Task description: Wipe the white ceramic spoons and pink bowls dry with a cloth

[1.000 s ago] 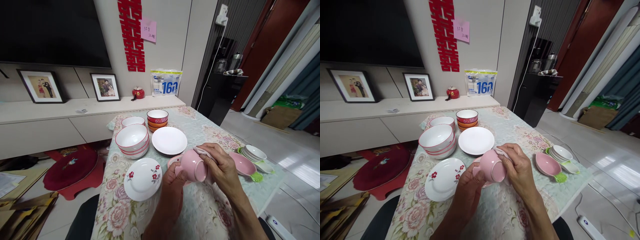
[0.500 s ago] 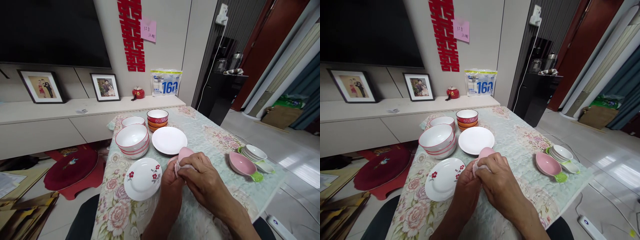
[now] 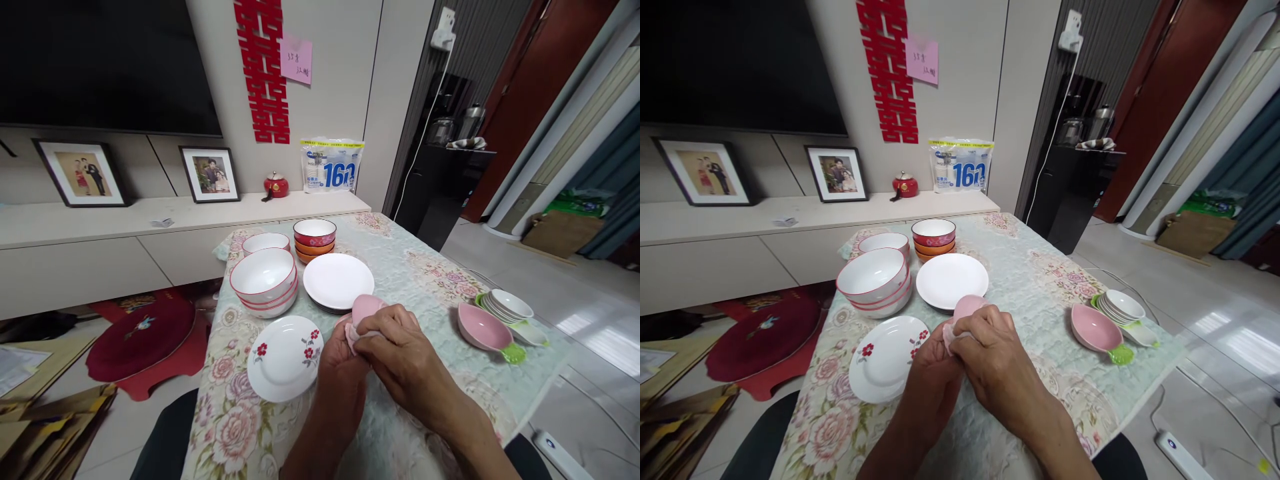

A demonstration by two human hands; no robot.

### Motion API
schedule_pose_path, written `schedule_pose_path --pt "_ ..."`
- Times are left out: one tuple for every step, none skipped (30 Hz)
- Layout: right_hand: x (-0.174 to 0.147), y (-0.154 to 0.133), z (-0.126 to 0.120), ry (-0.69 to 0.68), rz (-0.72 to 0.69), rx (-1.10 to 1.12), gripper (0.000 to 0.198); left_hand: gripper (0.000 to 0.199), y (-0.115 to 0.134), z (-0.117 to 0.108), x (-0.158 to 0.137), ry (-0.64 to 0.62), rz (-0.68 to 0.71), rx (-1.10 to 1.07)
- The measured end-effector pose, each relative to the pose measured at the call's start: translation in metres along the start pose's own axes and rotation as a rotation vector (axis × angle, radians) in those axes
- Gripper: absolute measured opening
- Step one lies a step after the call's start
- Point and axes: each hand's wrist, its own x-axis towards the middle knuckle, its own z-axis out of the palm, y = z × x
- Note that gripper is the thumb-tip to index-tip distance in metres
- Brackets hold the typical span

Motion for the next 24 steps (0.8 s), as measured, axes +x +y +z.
schedule_pose_path --pt "0.0 0.001 0.0 0.029 -0.001 0.0 0.02 0.036 0.0 0.0 0.0 -0.005 0.003 0.0" --pt "0.0 0.002 0.001 0.07 0.003 -0.001 0.021 0.037 -0.001 0.0 0.0 -0.008 0.01 0.01" --pt "0.001 0.003 0.002 0.122 0.013 -0.001 0.021 0.036 -0.003 -0.001 0.0 -0.011 0.018 0.023" --pt "0.002 0.004 0.003 0.174 0.028 0.001 0.021 0.035 -0.006 -0.003 0.0 -0.017 0.023 0.036" --pt "0.002 0.005 0.005 0.219 0.047 0.007 0.021 0.032 -0.008 -0.005 0.0 -0.025 0.029 0.049" --pt "0.003 0.007 0.006 0.256 0.07 0.02 0.02 0.03 -0.012 -0.008 0.0 -0.033 0.036 0.066" --pt "0.002 0.009 0.007 0.285 0.097 0.045 0.02 0.028 -0.015 -0.012 0.0 -0.043 0.048 0.086" --pt "0.002 0.013 0.007 0.311 0.13 0.083 0.02 0.026 -0.018 -0.016 0.0 -0.036 0.068 0.122" --pt "0.001 0.018 0.007 0.334 0.168 0.134 0.019 0.025 -0.02 -0.02 -0.001 -0.025 0.08 0.18" --pt "-0.001 0.023 0.007 0.355 0.217 0.19 0.019 0.024 -0.021 -0.023 -0.001 -0.014 0.09 0.229" --pt "-0.003 0.029 0.007 0.378 0.273 0.246 0.018 0.021 -0.022 -0.026 -0.001 -0.005 0.094 0.281" --pt "-0.005 0.035 0.006 0.4 0.332 0.293 0.017 0.02 -0.022 -0.028 -0.002 -0.005 0.092 0.325" --pt "-0.007 0.039 0.006 0.42 0.386 0.325 0.016 0.019 -0.021 -0.03 -0.002 -0.007 0.095 0.358" --pt "-0.008 0.042 0.006 0.442 0.428 0.338 0.015 0.019 -0.02 -0.03 -0.002 -0.008 0.099 0.389" --pt "-0.009 0.043 0.006 0.464 0.45 0.331 0.015 0.018 -0.019 -0.03 -0.002 -0.004 0.109 0.418" --pt "-0.009 0.041 0.007 0.48 0.448 0.307 0.015 0.018 -0.017 -0.029 -0.002 0.005 0.122 0.445" --pt "-0.008 0.036 0.007 0.49 0.418 0.271 0.015 0.017 -0.015 -0.027 -0.002 0.015 0.135 0.465" --pt "-0.007 0.03 0.007 0.491 0.367 0.225 0.016 0.016 -0.014 -0.025 -0.001 0.022 0.146 0.477" --pt "-0.005 0.022 0.008 0.476 0.303 0.174 0.018 0.016 -0.012 -0.024 -0.001 0.025 0.153 0.483" --pt "-0.003 0.014 0.008 0.447 0.231 0.124 0.019 0.016 -0.01 -0.022 -0.002 0.02 0.162 0.483" --pt "-0.002 0.007 0.008 0.403 0.171 0.076 0.019 0.016 -0.009 -0.02 -0.002 0.008 0.171 0.48" --pt "0.0 0.002 0.008 0.362 0.125 0.042 0.021 0.016 -0.008 -0.019 -0.002 -0.006 0.176 0.477" --pt "0.0 -0.001 0.008 0.338 0.096 0.03 0.021 0.017 -0.008 -0.019 -0.002 -0.018 0.174 0.47" --pt "0.001 -0.001 0.009 0.335 0.085 0.044 0.022 0.017 -0.009 -0.02 -0.002 -0.028 0.168 0.456"
